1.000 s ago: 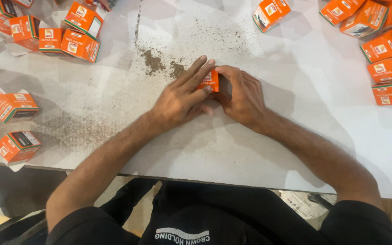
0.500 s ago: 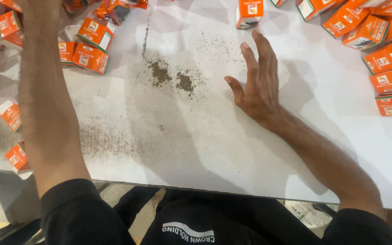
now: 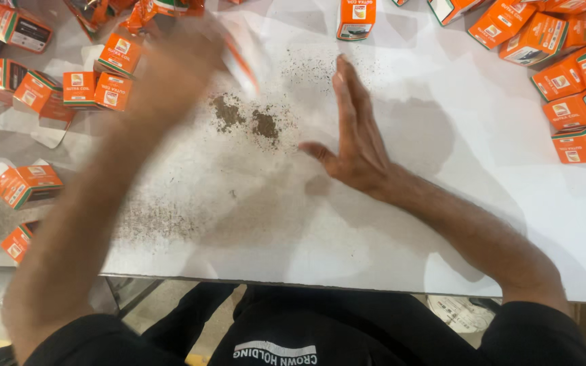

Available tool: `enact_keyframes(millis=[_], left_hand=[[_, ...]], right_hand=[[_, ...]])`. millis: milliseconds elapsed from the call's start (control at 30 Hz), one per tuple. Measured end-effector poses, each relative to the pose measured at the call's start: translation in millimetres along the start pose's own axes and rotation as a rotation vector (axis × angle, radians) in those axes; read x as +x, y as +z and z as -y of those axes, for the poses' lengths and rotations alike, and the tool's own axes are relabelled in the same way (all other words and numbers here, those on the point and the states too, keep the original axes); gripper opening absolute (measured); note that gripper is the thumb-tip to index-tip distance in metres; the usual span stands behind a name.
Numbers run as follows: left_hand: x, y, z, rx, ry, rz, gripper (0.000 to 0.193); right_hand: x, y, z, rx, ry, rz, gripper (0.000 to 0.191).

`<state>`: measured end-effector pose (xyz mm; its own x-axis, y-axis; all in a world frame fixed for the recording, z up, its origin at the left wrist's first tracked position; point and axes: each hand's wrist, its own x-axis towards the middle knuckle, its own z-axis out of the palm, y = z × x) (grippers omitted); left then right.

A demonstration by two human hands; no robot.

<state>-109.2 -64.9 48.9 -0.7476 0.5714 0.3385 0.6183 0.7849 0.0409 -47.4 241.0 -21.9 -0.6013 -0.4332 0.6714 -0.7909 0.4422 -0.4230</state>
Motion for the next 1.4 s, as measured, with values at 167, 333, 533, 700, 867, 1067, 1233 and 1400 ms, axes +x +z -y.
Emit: enact_keyframes(millis=[167,333,533,700,867,1067,1233,1400], left_hand=[[-3,2,-54,-0.405,0.005,-0.037,0.044],[-16,41,62,0.314,-0.148,-0.13,0.023],[-33,68,10,0.074,-0.088,0.286,0.056],[-43,29,-75,-0.476,-0.109,-0.203,0.035],[-37,40,-123,-0.399,0.305,-0.558,0.038],[-42,60,-117,-0.06,0.277,-0.423,0.026],[-46,51,-127,-0.046,0.138,-0.229,0.033],[-27,50,-147,-0.188,-0.16,-0.266,0.023]], right_hand=[[-8,-3,8,0.31,0.439,0.405,0.071],[-12,-5,7,0.115,0.256,0.339,0.068],[-15,-7,3,0.198,0.337,0.268,0.068],[-14,-8,-2,0.17,0.276,0.214,0.057],[-10,-9,-1,0.233,0.233,0.233,0.056],[-9,-11,2,0.219,0.244,0.25,0.059],[-11,-8,3,0.197,0.239,0.242,0.059],[-14,-7,4,0.193,0.212,0.255,0.062]])
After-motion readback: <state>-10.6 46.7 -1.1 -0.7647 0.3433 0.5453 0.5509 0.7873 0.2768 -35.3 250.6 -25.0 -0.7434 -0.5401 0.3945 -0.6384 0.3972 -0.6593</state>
